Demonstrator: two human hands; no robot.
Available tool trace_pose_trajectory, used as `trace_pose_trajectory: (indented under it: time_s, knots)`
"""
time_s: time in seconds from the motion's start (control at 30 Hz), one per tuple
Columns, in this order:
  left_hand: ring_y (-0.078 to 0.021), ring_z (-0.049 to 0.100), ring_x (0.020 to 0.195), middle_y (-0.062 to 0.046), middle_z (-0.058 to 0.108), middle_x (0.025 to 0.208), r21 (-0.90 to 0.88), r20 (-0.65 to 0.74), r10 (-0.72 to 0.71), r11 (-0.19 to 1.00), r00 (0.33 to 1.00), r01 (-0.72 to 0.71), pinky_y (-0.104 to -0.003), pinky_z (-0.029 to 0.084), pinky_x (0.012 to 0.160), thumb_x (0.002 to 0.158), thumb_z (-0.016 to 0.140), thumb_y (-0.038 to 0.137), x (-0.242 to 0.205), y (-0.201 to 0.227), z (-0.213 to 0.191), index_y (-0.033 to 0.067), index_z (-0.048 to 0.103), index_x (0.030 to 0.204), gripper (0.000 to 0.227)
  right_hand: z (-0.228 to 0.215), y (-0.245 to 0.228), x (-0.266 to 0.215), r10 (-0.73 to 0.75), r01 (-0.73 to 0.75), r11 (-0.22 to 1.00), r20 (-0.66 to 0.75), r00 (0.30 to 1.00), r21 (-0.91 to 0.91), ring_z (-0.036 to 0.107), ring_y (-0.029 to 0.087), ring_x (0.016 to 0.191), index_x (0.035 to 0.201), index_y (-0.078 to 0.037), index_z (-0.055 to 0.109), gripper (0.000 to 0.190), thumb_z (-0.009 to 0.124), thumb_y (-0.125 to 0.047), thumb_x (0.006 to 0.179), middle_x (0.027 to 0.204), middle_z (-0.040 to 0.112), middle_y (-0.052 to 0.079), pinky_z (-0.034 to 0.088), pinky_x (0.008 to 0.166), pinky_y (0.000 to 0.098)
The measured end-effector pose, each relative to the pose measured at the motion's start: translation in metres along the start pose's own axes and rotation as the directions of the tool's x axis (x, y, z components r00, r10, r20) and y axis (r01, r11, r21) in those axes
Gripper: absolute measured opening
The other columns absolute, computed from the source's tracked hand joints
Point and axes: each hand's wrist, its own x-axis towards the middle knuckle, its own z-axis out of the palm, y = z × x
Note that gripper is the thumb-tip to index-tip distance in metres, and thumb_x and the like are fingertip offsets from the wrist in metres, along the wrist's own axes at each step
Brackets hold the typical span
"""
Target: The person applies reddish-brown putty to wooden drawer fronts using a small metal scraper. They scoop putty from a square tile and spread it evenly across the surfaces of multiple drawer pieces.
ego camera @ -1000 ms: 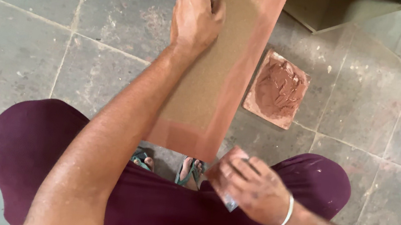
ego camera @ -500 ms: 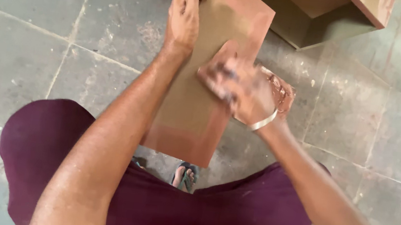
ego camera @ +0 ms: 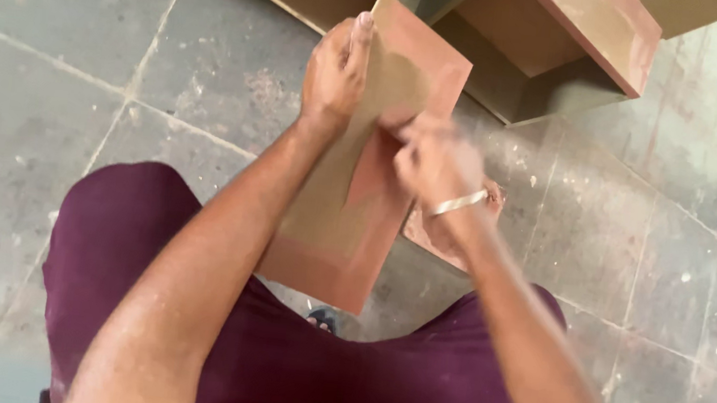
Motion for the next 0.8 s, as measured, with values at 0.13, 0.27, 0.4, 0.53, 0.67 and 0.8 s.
trace_pose_trajectory:
  time_s: [0.13, 0.27, 0.4, 0.53, 0.67, 0.8]
  knots:
    - [-0.0228, 0.048, 0.074, -0.014, 0.052, 0.078, 0.004, 0.027, -0.106, 0.994, 0.994, 0.106, -0.039, 0.048, 0.07, 0.109, 0.046, 0.046, -0.002, 0.005, 0.0, 0.0009, 0.061, 0.096, 0.049, -0.015, -0.049, -0.071, -0.375, 0.377, 0.92, 0.046, 0.926, -0.107, 0.069, 0.026, 0.095, 0.089, -0.018, 0.069, 0.019, 0.067, -0.025, 0.072, 0.106, 0.073, 0.006, 0.056, 0.075, 0.0454]
    - [-0.0187, 0.054, 0.082, -0.01, 0.062, 0.088, -0.093, 0.044, -0.053, 0.994, 0.998, 0.057, -0.036, 0.051, 0.077, 0.107, 0.05, 0.042, -0.01, -0.001, -0.003, 0.004, 0.066, 0.113, 0.041, -0.055, -0.029, -0.071, -0.338, 0.299, 0.94, 0.33, 0.881, 0.165, 0.066, 0.024, 0.103, 0.11, -0.018, 0.074, 0.028, 0.066, -0.023, 0.083, 0.11, 0.072, 0.0, 0.053, 0.086, 0.0444]
    - [-0.0173, 0.061, 0.098, -0.008, 0.068, 0.104, -0.049, 0.119, -0.205, 0.976, 0.971, 0.212, -0.031, 0.05, 0.091, 0.108, 0.047, 0.044, -0.034, -0.029, -0.023, 0.0033, 0.062, 0.121, 0.045, -0.05, 0.02, -0.031, -0.365, 0.361, 0.913, -0.018, 0.931, 0.188, 0.062, 0.031, 0.118, 0.127, -0.016, 0.075, 0.059, 0.059, 0.005, 0.074, 0.123, 0.069, 0.006, 0.051, 0.099, 0.0471]
    - [-0.0184, 0.058, 0.115, -0.009, 0.066, 0.12, -0.147, 0.117, -0.25, 0.953, 0.961, 0.266, -0.032, 0.044, 0.103, 0.107, 0.041, 0.054, -0.017, -0.049, -0.023, 0.0006, 0.06, 0.126, 0.06, 0.0, 0.03, -0.005, -0.256, 0.279, 0.927, -0.119, 0.959, 0.252, 0.06, 0.033, 0.127, 0.123, -0.014, 0.066, 0.049, 0.064, 0.0, 0.076, 0.14, 0.065, 0.008, 0.053, 0.105, 0.0452]
    - [-0.0221, 0.061, 0.113, -0.014, 0.071, 0.113, -0.143, 0.056, -0.225, 0.962, 0.973, 0.231, -0.034, 0.045, 0.105, 0.104, 0.039, 0.063, -0.025, -0.06, -0.023, -0.0022, 0.068, 0.115, 0.072, 0.01, -0.009, -0.066, -0.413, 0.402, 0.901, 0.041, 0.91, 0.161, 0.063, 0.03, 0.125, 0.128, -0.023, 0.071, 0.049, 0.071, -0.009, 0.081, 0.141, 0.061, 0.005, 0.057, 0.089, 0.0411]
    - [-0.0212, 0.063, 0.105, -0.012, 0.072, 0.105, -0.067, 0.089, -0.33, 0.94, 0.94, 0.336, -0.034, 0.047, 0.1, 0.101, 0.037, 0.064, -0.012, -0.039, -0.021, 0.0004, 0.071, 0.111, 0.072, -0.028, -0.026, -0.075, -0.553, 0.54, 0.833, 0.14, 0.822, 0.119, 0.065, 0.028, 0.109, 0.123, -0.017, 0.07, 0.068, 0.071, -0.019, 0.056, 0.121, 0.064, 0.004, 0.059, 0.088, 0.0486]
